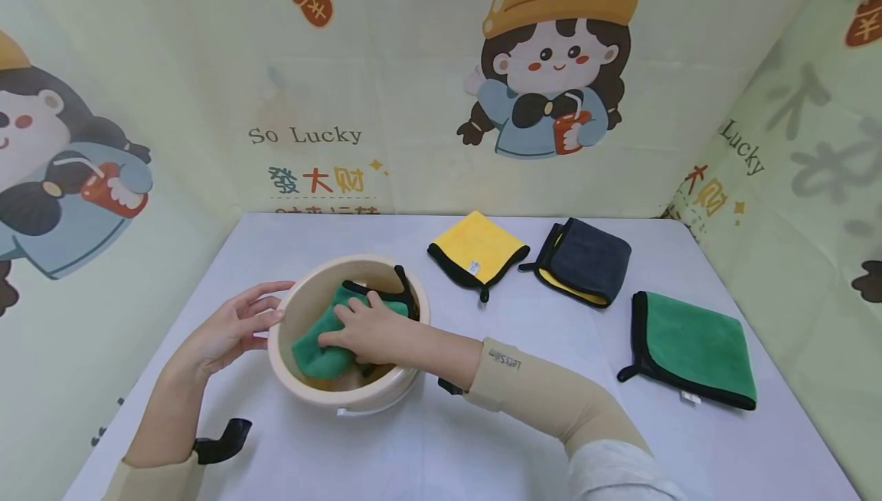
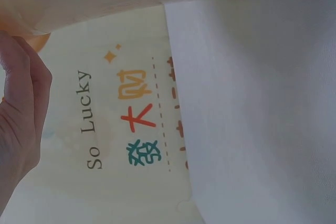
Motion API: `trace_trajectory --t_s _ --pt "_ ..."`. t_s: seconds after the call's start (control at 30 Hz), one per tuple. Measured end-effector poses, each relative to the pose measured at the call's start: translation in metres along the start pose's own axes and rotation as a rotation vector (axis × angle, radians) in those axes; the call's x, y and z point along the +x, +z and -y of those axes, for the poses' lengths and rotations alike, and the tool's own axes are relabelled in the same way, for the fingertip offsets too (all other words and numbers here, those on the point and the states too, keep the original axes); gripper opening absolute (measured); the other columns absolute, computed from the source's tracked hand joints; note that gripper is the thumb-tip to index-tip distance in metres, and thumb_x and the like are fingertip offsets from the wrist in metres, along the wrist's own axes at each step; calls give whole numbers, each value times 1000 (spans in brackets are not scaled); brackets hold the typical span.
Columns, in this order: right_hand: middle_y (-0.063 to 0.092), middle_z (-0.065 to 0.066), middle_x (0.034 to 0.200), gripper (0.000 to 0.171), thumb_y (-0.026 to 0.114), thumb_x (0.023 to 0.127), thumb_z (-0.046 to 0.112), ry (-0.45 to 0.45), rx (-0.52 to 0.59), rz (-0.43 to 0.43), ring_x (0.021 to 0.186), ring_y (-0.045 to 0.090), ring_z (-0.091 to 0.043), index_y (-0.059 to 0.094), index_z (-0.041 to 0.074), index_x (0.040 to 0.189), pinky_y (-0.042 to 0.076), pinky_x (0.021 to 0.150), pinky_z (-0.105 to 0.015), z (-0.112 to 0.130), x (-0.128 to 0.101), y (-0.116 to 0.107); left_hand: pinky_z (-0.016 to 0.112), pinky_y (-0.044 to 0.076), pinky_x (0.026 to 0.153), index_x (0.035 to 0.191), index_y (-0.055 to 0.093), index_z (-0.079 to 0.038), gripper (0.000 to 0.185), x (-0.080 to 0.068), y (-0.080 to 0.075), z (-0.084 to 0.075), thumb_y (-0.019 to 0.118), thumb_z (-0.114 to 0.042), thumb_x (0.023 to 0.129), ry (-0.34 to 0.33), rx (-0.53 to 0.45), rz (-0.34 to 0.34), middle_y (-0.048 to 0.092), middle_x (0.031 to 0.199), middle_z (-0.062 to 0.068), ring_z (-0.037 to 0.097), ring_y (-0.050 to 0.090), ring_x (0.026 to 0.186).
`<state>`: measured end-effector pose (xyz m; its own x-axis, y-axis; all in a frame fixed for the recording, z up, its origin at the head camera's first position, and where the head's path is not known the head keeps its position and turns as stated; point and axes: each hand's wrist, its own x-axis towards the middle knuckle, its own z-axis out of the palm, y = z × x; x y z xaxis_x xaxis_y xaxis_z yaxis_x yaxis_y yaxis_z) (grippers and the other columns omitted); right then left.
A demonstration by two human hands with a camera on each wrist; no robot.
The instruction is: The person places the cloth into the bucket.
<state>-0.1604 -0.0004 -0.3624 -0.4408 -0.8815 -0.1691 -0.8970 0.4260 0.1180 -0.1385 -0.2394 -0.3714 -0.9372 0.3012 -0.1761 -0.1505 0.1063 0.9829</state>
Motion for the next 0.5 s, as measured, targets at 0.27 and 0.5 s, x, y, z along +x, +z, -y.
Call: trace_trajectory --t_s 0.27,0.5 --pt "45 -1 123 47 60 87 36 12 -42 64 113 40 -17 45 38 131 33 98 -43 0 3 4 34 55 67 129 43 -12 42 0 -1 0 57 -9 90 -4 -16 2 59 92 0 16 63 78" --pt "45 1 123 50 63 84 41 20 -63 79 114 39 -16 45 41 130 34 91 -37 -2 2 3 34 55 66 128 44 -14 41 0 -1 0 56 -8 90 1 -32 7 59 92 1 16 64 77"
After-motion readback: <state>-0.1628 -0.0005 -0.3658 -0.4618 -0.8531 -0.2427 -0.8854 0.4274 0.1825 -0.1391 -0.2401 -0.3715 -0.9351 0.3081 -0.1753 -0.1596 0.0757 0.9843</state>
